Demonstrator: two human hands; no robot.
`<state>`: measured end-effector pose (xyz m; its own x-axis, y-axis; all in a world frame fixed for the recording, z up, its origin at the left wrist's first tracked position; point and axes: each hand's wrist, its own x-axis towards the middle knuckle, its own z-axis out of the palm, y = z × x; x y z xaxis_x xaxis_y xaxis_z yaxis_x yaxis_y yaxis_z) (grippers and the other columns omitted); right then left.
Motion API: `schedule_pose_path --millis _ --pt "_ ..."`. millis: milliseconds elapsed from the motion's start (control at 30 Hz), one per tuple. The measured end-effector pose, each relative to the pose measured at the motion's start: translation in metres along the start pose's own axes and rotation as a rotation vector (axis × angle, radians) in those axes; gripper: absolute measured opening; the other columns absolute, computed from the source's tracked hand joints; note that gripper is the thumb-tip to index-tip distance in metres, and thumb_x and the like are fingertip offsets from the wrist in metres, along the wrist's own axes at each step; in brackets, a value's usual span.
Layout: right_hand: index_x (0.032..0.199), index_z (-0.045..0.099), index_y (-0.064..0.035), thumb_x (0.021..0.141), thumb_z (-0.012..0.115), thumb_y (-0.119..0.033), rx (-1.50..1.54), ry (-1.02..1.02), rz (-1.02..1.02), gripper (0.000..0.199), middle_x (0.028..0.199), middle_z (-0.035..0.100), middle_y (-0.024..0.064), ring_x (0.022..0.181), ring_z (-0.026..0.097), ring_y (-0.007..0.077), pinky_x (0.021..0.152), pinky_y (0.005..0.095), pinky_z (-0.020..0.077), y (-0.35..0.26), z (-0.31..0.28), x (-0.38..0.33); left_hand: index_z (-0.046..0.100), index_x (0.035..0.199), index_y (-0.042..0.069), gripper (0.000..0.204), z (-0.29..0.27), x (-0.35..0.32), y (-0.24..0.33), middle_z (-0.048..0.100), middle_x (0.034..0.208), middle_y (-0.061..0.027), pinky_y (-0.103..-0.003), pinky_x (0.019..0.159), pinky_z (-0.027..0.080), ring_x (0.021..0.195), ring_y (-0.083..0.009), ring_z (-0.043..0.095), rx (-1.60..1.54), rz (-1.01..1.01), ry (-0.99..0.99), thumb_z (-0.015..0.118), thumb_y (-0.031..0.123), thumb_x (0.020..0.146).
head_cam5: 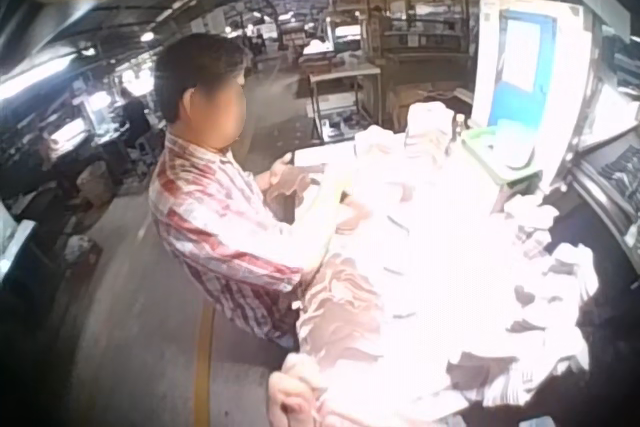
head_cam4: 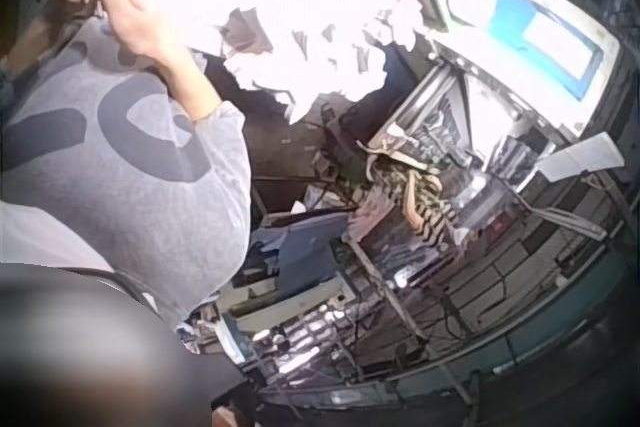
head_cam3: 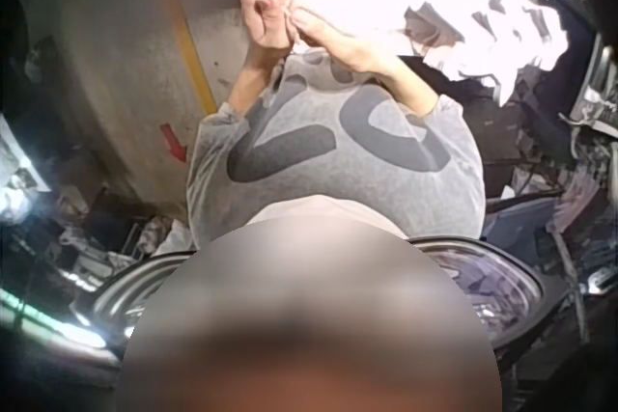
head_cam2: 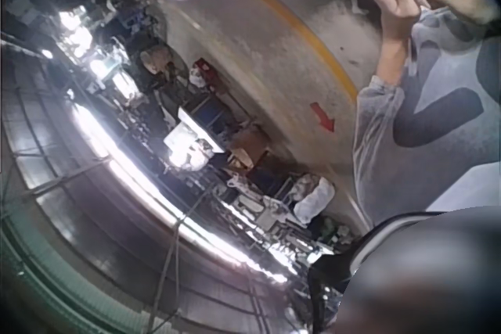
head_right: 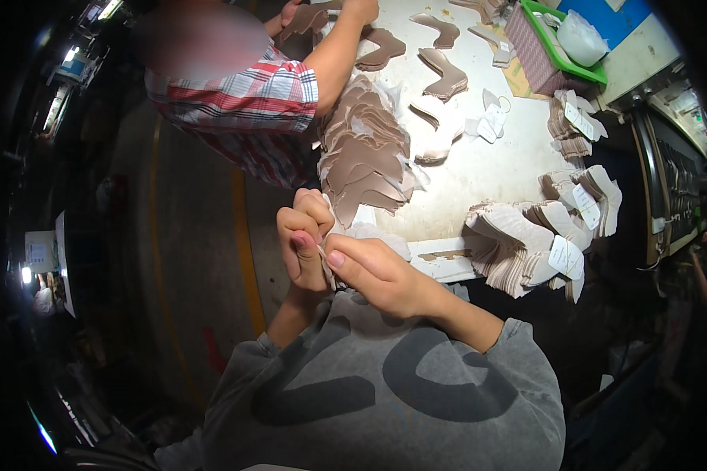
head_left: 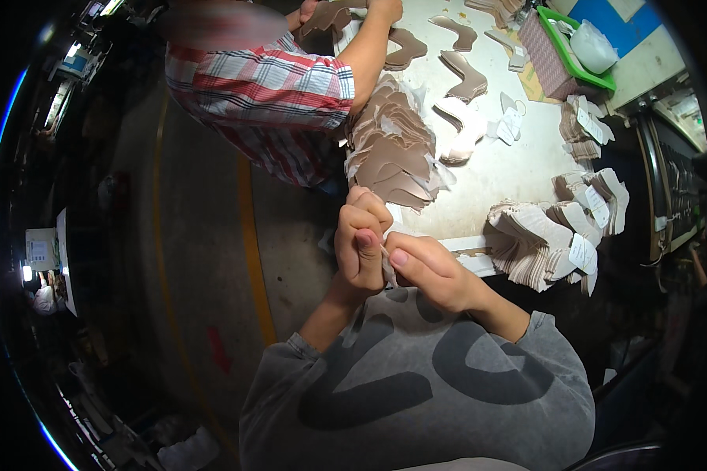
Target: The person repeatedly picks up beige shoe insoles from a table, peels off a white paper liner from each insole, and places the insole back on the table. The person works one at a time, handling each insole with both hands.
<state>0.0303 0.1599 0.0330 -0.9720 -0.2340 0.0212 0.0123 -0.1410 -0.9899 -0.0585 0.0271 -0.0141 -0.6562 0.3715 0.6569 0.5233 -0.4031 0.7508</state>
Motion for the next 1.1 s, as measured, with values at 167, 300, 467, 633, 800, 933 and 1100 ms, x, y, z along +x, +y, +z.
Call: schedule_pose_path --millis 167,300,467,633,800,933,1100 --pt "0.092 0.053 -0.0015 0.114 0.039 -0.027 0.021 0.026 -0.03 0.037 0.075 0.053 0.0083 0.069 0.048 0.0191 0.067 0.0337 0.0425 0.001 0.002 0.0 0.041 0.097 0.008 0.029 0.002 0.003 -0.001 0.046 0.08 -0.0054 -0.037 0.076 0.035 0.077 -0.0184 0.038 -0.034 0.009 -0.016 0.04 0.032 0.114" --pt "0.091 0.053 -0.002 0.114 0.039 -0.026 0.048 0.044 -0.026 0.036 0.074 0.053 0.0069 0.068 0.049 0.0184 0.067 0.0336 0.0427 0.002 0.004 -0.001 0.041 0.097 0.009 0.032 0.003 0.004 -0.001 0.046 0.081 -0.005 -0.038 0.078 0.036 0.078 -0.0186 0.039 -0.053 0.008 -0.011 0.039 0.035 0.114" --pt "0.091 0.054 -0.0023 0.114 0.039 -0.027 0.066 0.036 -0.04 0.037 0.075 0.053 0.0064 0.069 0.049 0.0178 0.067 0.033 0.0427 0.004 0.005 0.0 0.04 0.097 0.009 0.033 0.003 0.005 -0.001 0.047 0.081 -0.0049 -0.039 0.079 0.036 0.078 -0.0188 0.039 -0.065 0.007 -0.009 0.038 0.038 0.114" --pt "0.093 0.054 -0.0019 0.113 0.04 -0.026 0.04 0.009 -0.021 0.035 0.077 0.055 0.0077 0.07 0.051 0.0197 0.068 0.0341 0.0436 0.002 0.002 0.001 0.042 0.096 0.009 0.036 0.001 0.005 -0.001 0.048 0.08 -0.0051 -0.038 0.078 0.036 0.078 -0.0195 0.04 -0.053 0.001 -0.016 0.038 0.04 0.113" --pt "0.095 0.055 -0.0015 0.111 0.045 -0.024 -0.11 -0.035 -0.049 0.03 0.078 0.058 0.0111 0.071 0.056 0.0244 0.069 0.0365 0.0457 -0.005 -0.002 0.0 0.042 0.094 0.01 0.038 -0.003 0.007 -0.003 0.049 0.078 -0.0055 -0.038 0.075 0.036 0.077 -0.0205 0.04 -0.033 0.006 -0.03 0.039 0.042 0.113" --pt "0.097 0.056 -0.0013 0.111 0.047 -0.023 -0.089 -0.018 -0.051 0.028 0.079 0.059 0.0123 0.072 0.058 0.0264 0.07 0.0374 0.0468 -0.006 0.0 0.002 0.042 0.094 0.01 0.038 -0.005 0.008 -0.003 0.049 0.077 -0.0056 -0.038 0.075 0.036 0.077 -0.0211 0.04 -0.002 0.028 -0.051 0.039 0.042 0.113" --pt "0.097 0.056 -0.0009 0.111 0.047 -0.023 -0.091 -0.035 -0.053 0.027 0.079 0.059 0.013 0.072 0.058 0.0285 0.07 0.0382 0.0468 -0.006 0.0 0.002 0.042 0.093 0.01 0.038 -0.008 0.007 -0.002 0.05 0.077 -0.0053 -0.039 0.076 0.036 0.076 -0.0215 0.04 0.01 0.039 -0.07 0.04 0.042 0.113"
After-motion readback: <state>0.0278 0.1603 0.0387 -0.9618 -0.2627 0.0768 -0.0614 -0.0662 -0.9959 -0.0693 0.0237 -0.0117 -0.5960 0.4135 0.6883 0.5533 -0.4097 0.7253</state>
